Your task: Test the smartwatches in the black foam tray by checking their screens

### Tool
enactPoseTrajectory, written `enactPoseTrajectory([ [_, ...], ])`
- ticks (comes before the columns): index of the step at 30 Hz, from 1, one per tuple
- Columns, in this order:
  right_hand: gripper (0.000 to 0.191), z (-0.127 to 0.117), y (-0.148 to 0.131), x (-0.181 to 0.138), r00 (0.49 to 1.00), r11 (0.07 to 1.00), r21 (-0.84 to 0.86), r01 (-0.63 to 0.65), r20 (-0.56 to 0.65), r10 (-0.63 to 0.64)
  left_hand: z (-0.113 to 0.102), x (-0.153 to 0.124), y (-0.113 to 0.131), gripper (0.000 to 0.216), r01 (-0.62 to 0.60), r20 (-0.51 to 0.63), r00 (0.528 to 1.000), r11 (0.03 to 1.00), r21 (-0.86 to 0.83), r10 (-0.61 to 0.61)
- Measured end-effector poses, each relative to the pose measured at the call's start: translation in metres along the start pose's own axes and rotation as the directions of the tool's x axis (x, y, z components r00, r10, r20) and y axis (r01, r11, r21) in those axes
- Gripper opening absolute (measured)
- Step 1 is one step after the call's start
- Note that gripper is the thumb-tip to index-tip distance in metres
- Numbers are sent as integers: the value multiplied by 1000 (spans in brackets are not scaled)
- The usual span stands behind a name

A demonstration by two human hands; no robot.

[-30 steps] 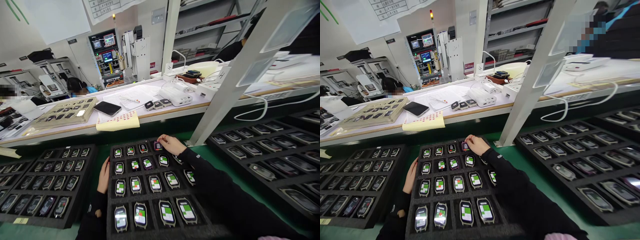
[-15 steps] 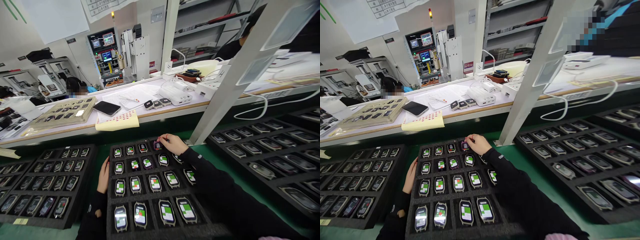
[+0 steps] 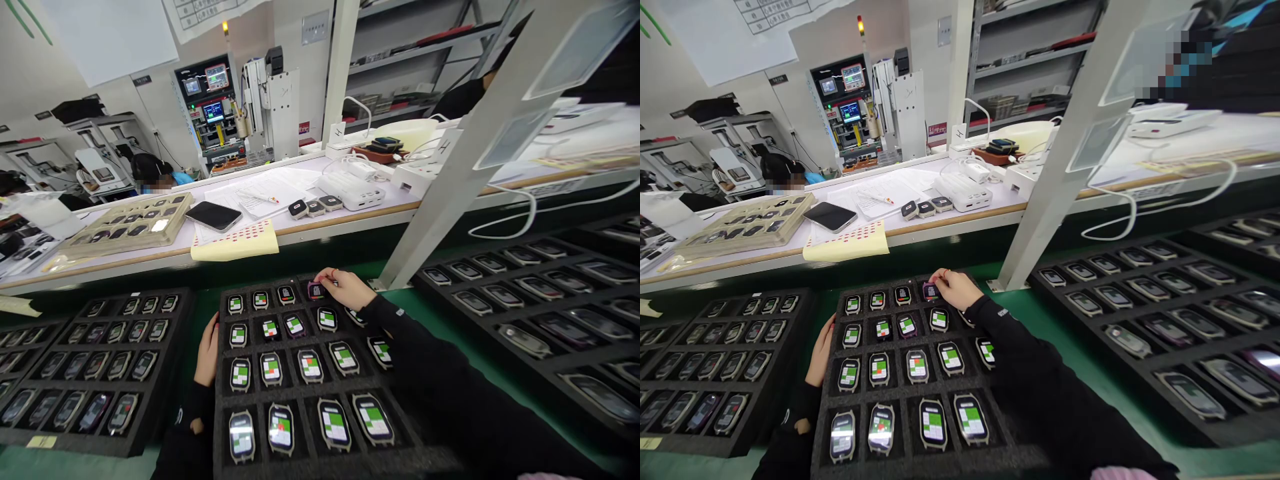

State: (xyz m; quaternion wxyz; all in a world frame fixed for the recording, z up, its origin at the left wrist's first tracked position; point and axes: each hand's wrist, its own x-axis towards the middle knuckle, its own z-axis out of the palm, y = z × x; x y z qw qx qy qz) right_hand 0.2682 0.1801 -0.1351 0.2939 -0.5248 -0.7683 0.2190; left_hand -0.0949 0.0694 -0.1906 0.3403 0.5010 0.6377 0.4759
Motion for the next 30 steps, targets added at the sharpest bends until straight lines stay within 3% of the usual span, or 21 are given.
enactPoseTrajectory([
  [9, 21, 5, 7, 2, 1000, 997, 69, 19, 12, -20, 0, 0, 1, 57, 4, 0, 1000, 1000, 6, -4],
  [30, 20, 8, 6, 2, 996, 993, 104, -62, -57, 68, 1, -1, 4, 55, 29, -4, 1000, 1000, -2, -29],
])
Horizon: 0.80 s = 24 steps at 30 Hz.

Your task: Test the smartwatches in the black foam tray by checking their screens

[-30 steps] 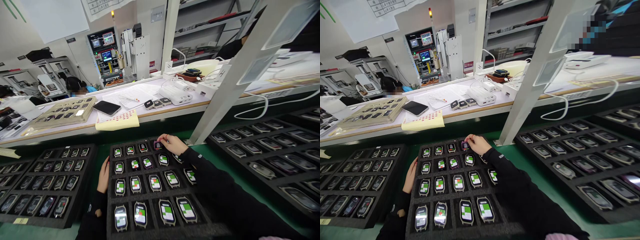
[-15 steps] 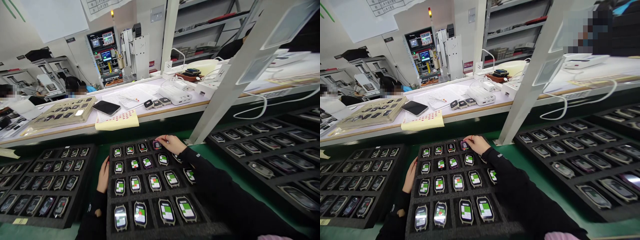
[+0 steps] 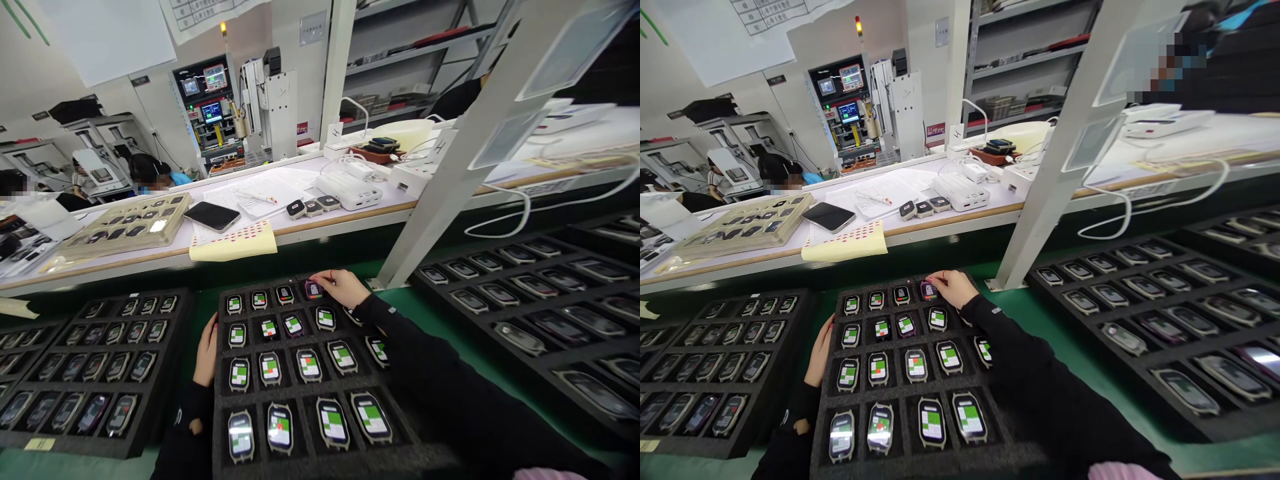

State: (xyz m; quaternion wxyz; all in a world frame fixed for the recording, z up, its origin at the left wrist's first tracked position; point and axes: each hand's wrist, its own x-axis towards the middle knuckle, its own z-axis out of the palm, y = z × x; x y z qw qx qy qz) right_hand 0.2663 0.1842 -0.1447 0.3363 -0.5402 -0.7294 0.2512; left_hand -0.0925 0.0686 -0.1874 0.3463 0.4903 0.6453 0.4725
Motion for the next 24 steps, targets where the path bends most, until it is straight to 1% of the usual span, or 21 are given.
enactPoseTrajectory([
  [13, 21, 1, 2, 0, 1000, 1000, -2, 14, 8, -14, 0, 0, -1, 57, 1, 8, 1000, 1000, 6, -1],
  [24, 21, -1, 1, 0, 998, 1000, 10, 13, 56, -14, -1, 1, -1, 57, -7, -1, 1000, 1000, 13, 7],
])
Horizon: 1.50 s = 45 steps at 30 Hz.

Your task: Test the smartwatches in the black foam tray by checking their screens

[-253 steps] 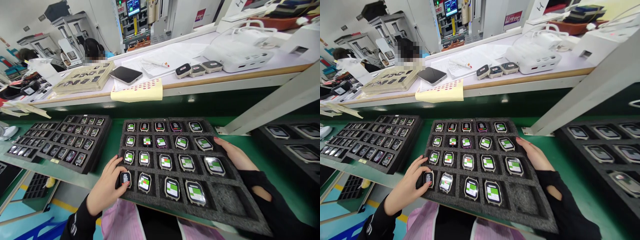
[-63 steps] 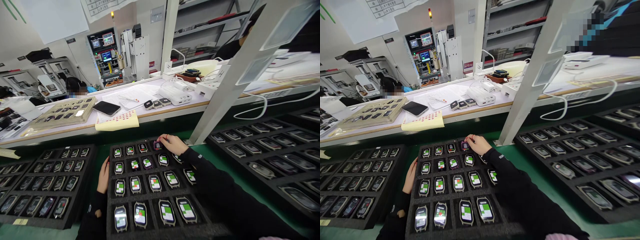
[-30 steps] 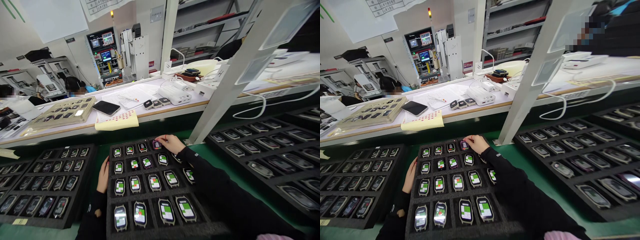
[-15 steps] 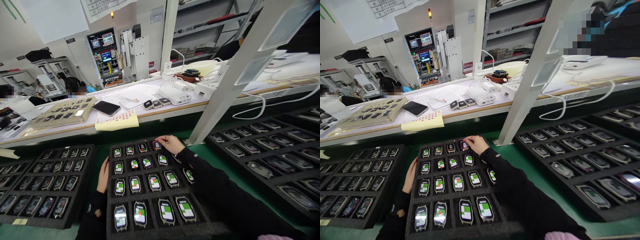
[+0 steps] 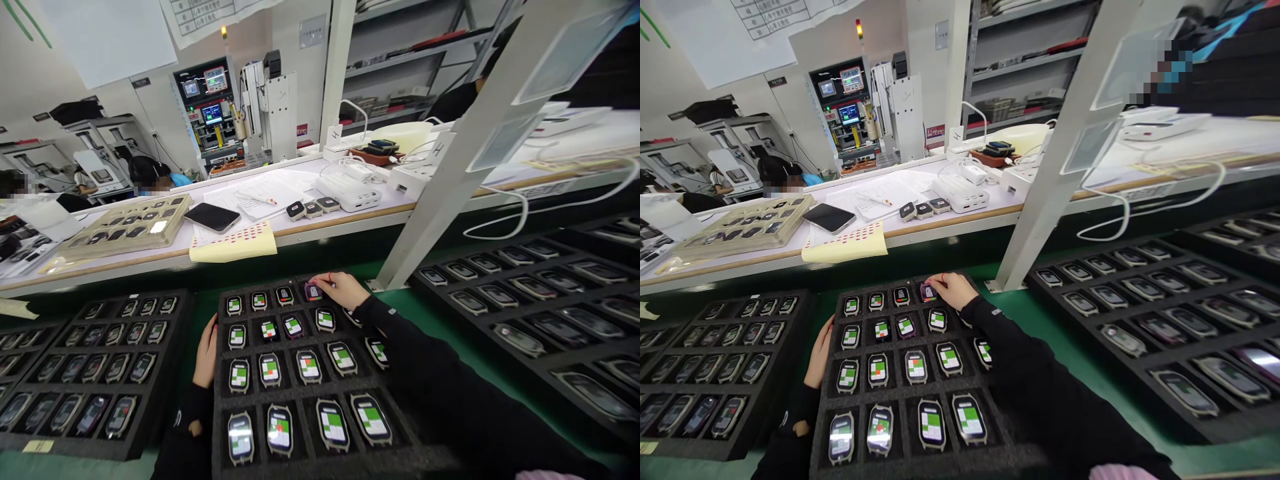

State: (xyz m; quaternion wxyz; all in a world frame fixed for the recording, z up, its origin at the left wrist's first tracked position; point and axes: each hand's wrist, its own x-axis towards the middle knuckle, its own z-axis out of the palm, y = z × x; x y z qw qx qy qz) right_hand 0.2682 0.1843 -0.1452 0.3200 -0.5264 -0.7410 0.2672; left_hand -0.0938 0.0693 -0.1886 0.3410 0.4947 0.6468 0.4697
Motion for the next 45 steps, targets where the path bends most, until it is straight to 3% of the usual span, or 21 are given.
enactPoseTrajectory([
  [12, 18, 1, -8, -2, 999, 994, 111, -6, -51, 12, 0, 1, -2, 57, -12, -1, 1000, 1000, 6, 12],
  [18, 18, 2, -9, -2, 986, 947, 310, -87, -111, 127, -1, 1, -1, 55, 4, -5, 1000, 1000, 15, -4],
  [24, 18, 2, -23, -6, 967, 767, 594, -243, 82, 243, -1, 0, 1, 56, 13, -1, 1000, 1000, 19, -13],
  [29, 23, 3, -34, -11, 950, 640, 703, -311, 219, 221, -1, 0, 1, 58, 9, -1, 1000, 1000, 22, -9],
  [33, 35, 8, -39, -16, 933, 611, 710, -350, 321, 161, -1, 0, 2, 58, 2, 0, 1000, 1000, 16, -2],
  [36, 43, 13, -43, -22, 945, 638, 711, -296, 313, 89, -1, 0, 2, 57, 2, 7, 1000, 1000, 7, -2],
  [40, 67, 18, -48, -26, 977, 706, 693, -142, 211, -11, -1, 0, 1, 57, 8, 6, 1000, 1000, 1, -8],
  [45, 57, 15, -56, -28, 997, 813, 582, 14, 59, -59, -1, 0, 1, 54, 6, 0, 1000, 1000, -5, -6],
])
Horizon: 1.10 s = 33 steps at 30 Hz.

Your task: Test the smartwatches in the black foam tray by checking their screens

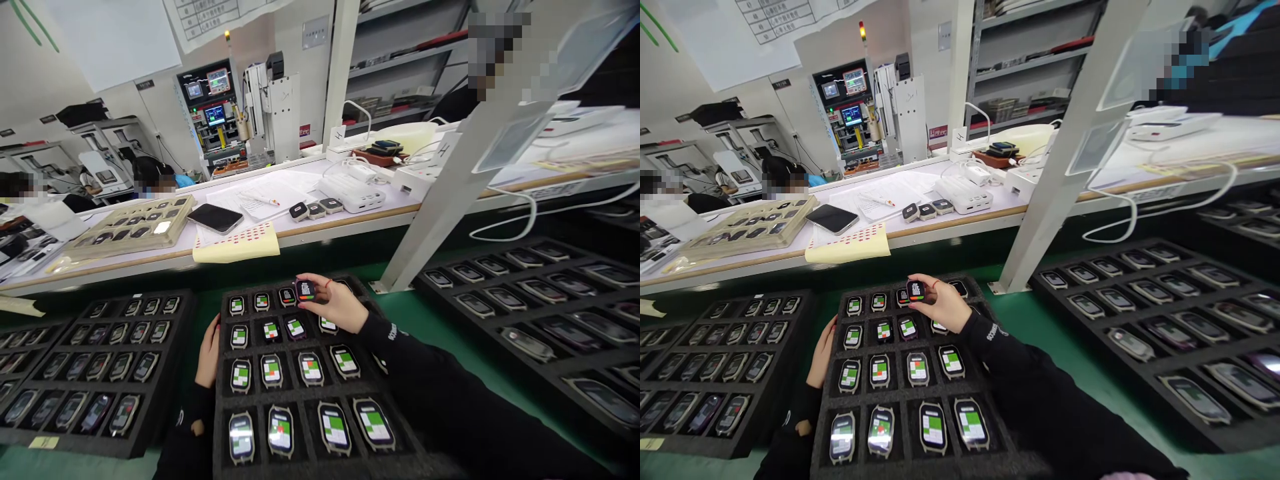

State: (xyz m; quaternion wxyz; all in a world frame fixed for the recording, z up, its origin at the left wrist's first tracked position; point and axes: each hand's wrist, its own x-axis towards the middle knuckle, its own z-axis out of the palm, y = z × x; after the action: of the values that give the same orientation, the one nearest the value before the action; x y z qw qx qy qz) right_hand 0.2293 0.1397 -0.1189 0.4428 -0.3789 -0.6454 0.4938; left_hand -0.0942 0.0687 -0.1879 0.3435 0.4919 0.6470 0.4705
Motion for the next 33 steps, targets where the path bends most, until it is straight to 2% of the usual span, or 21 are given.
enactPoseTrajectory([
  [2, 53, -3, -8, -2, 996, 985, -154, 73, -45, -81, 0, 0, 1, 54, -3, -2, 1000, 1000, -5, 3],
  [4, 53, -7, -16, -6, 982, 921, -358, 155, -46, -183, 0, 0, 1, 54, -9, 0, 1000, 1000, -11, 9],
  [6, 53, -11, -24, -13, 969, 835, -506, 216, 6, -247, 0, 0, 1, 53, -13, 2, 1000, 1000, -18, 13],
  [9, 52, -16, -28, -26, 964, 768, -584, 264, 135, -228, 1, 0, 0, 52, -10, -3, 1000, 1000, -27, 10],
  [13, 47, -16, -13, -45, 928, 688, -628, 363, 308, -208, 2, 0, -4, 54, -3, -7, 1000, 999, -35, 3],
  [18, 52, -16, 15, -56, 914, 636, -670, 382, 375, -154, 2, 0, -2, 57, -9, -16, 1000, 999, -35, 8],
  [22, 65, -26, 11, -52, 919, 651, -668, 361, 374, -125, 3, -1, 0, 56, -11, -26, 1000, 999, -35, 10],
  [27, 46, -35, -9, -35, 927, 650, -660, 376, 271, -261, 4, -1, 0, 56, -5, -29, 1000, 999, -40, 4],
  [29, 45, -33, -12, -28, 922, 666, -638, 386, 254, -291, 3, -1, 0, 56, -4, -28, 1000, 999, -43, 3],
  [33, 64, -20, -8, -15, 908, 711, -574, 406, 342, -242, 3, -1, 0, 53, -4, -34, 999, 999, -44, 3],
])
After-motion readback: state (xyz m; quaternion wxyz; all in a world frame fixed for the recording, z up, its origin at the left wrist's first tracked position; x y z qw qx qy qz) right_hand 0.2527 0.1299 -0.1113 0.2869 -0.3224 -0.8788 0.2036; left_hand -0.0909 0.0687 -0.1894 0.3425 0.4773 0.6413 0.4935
